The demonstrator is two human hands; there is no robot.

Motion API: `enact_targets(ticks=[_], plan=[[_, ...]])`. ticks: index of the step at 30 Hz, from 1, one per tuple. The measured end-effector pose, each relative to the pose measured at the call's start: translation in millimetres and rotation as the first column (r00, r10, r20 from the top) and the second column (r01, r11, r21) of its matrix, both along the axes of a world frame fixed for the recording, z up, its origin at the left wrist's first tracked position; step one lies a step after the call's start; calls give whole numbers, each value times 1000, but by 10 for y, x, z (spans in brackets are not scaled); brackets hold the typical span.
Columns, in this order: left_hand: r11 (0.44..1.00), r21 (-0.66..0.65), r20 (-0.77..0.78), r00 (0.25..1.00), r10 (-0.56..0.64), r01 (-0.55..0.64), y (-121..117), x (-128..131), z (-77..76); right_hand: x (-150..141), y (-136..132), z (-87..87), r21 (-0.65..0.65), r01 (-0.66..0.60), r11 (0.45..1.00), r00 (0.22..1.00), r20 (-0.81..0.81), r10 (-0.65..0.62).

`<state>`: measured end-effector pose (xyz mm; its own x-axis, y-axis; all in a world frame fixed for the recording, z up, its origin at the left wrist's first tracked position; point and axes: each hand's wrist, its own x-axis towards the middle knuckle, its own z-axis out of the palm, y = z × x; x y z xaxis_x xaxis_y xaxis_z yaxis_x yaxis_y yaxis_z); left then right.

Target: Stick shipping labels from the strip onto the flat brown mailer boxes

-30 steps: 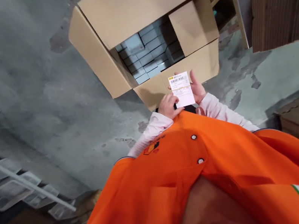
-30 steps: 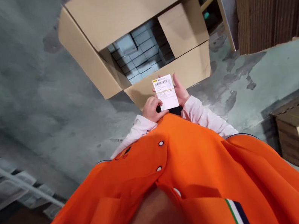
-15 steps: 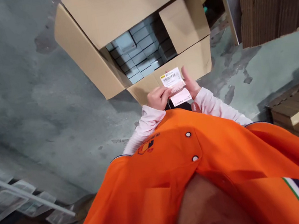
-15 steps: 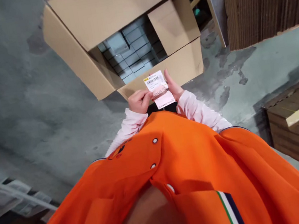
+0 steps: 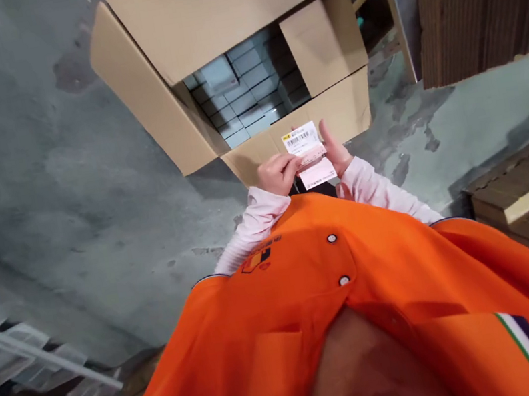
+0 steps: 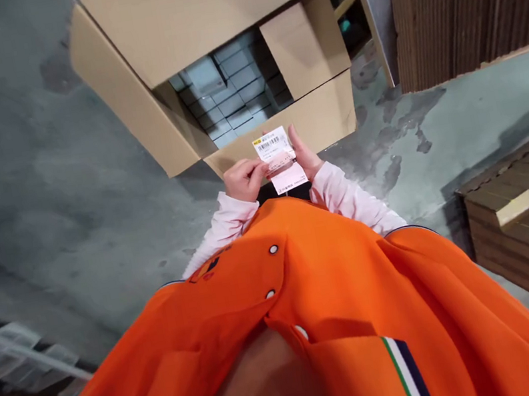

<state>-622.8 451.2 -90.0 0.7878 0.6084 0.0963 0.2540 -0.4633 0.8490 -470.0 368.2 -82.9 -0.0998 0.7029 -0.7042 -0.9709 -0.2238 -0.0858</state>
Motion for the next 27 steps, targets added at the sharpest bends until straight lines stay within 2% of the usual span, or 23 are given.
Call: enact_targets(ticks=[9, 15, 21, 23, 27], plan=[[1000, -2, 50, 999, 7, -7, -7, -3, 12, -7, -41, -22, 19, -44, 999, 996, 81, 43], [999, -38, -75, 997, -18, 15, -7, -22, 30, -23, -56, -84, 27, -84, 996, 989, 122, 80], [984, -136, -9, 993, -117, 115, -45, -71, 36, -41, -89, -96, -5, -102, 995, 987, 121, 102], [989, -123, -59, 994, -90, 82, -54, -71, 13, -69, -89, -105, -24, -130, 991, 982, 139, 132], [998, -43, -305, 951, -54, 42, -55, -35, -56, -157, -77, -123, -11, -174, 985, 980, 98, 174]])
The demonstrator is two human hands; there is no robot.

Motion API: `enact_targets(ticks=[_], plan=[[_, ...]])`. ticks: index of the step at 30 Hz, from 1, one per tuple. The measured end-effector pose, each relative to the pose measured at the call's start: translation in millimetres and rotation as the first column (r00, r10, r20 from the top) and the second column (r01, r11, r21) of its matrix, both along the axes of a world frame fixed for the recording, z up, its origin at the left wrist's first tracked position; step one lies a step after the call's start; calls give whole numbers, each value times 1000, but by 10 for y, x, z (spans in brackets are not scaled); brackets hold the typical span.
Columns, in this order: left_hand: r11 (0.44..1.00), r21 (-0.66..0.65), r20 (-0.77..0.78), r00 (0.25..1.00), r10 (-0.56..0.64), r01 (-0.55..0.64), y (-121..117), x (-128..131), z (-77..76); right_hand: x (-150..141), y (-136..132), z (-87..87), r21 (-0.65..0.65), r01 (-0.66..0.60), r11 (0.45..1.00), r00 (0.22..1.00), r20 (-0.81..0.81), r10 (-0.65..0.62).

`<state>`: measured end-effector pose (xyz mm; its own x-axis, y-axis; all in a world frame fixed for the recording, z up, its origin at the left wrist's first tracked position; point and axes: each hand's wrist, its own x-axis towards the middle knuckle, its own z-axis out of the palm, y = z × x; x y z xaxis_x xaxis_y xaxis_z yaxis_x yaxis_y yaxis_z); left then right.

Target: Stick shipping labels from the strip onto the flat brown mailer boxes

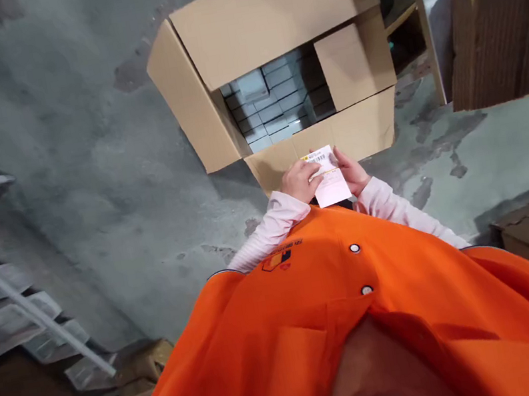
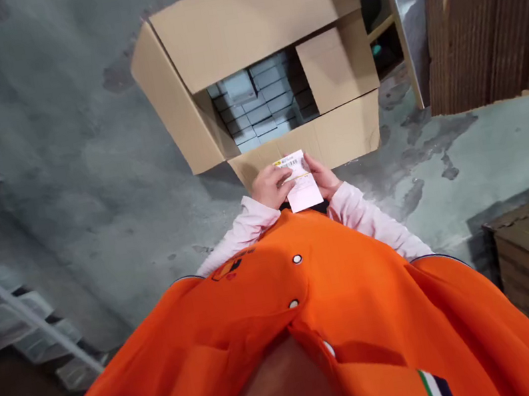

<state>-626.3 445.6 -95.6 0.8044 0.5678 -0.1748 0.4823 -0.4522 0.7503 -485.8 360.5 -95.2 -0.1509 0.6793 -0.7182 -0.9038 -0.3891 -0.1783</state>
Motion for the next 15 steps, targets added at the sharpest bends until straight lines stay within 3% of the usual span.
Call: enact_targets(ticks=[3, 6, 10, 15], plan=[[996, -11, -158, 983, -92, 92, -23, 31, -42, -58, -31, -17, -14, -67, 998, 997, -46, 67], [989, -35, -202, 969, -145, 141, -87, 32, -49, -101, -135, -23, -36, -123, 992, 992, -5, 123], [995, -53, -156, 984, -90, 83, -169, -29, 25, -164, -318, 32, -9, -183, 983, 977, 111, 183], [992, -113, -210, 975, -77, 55, -147, -104, 184, -265, -422, 130, 26, -264, 964, 962, 76, 262]])
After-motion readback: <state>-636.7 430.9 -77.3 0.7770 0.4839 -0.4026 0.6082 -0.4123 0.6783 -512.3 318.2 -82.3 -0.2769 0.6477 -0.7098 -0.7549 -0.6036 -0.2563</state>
